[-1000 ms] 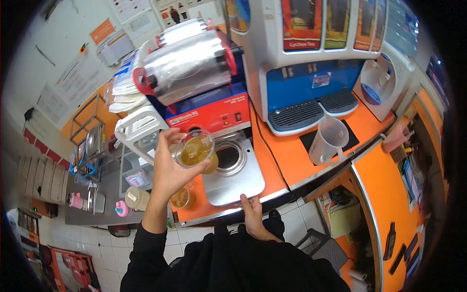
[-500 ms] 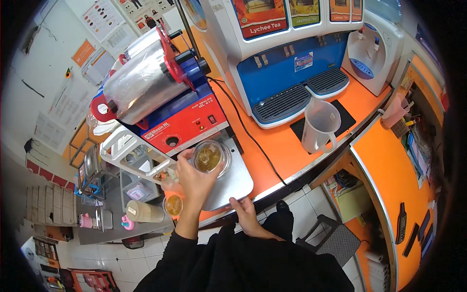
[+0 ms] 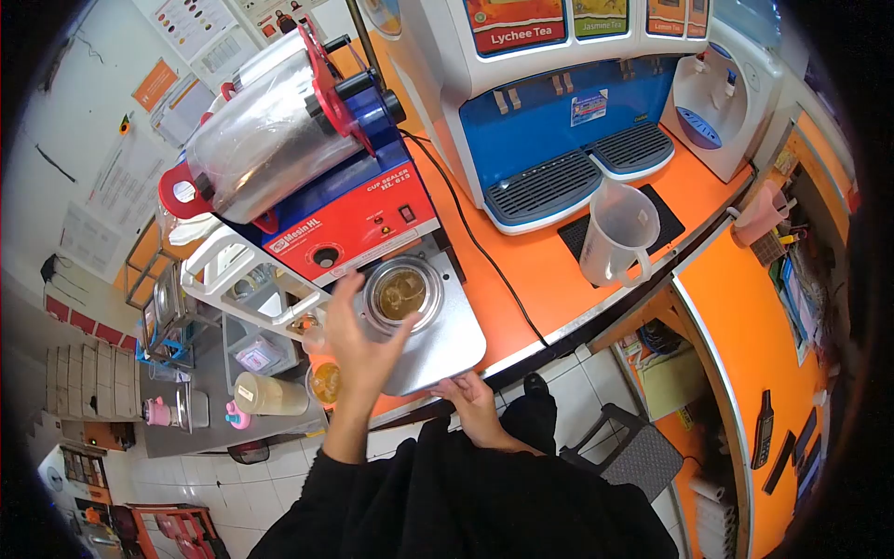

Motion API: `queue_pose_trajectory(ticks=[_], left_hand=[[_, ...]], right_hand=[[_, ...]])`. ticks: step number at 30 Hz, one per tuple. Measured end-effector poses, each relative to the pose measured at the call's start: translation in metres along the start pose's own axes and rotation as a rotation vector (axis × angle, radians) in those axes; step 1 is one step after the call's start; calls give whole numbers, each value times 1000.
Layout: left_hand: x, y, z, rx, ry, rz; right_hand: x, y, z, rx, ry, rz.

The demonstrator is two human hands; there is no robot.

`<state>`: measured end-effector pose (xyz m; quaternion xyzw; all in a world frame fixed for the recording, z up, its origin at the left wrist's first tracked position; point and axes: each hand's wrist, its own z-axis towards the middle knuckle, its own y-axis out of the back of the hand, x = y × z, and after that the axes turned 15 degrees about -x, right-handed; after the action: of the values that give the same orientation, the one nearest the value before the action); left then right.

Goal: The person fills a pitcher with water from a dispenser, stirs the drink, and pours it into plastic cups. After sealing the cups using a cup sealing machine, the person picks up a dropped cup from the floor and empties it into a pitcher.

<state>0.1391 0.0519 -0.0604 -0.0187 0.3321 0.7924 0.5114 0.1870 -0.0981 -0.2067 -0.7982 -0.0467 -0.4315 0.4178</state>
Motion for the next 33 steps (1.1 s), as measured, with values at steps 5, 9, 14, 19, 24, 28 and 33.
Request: queue_pose_trajectory(ticks=[5,9,14,19,24,28,33], left_hand=[[-10,46,126,-344,-441,26],[-38,55,189,-478,-703,598],[-34,51,187,-320,-649,637],[-49,56,161,-366,-624,579],[-46,62,157,-330,-607,491],[-52,68,173,-338,-602,595],[-53,69,174,-249,-508,634]], right_hand=[[-6,-3,-2,-33,-9,-19],[-4,-6,-2,7,19,-78],[1,-19,11,-9,29,-51],[10,-43,38,-21,31,0],[3,-60,88,3,56,-29],[4,-76,130,33,64,-69],[6,-90,166,62,72,-211]])
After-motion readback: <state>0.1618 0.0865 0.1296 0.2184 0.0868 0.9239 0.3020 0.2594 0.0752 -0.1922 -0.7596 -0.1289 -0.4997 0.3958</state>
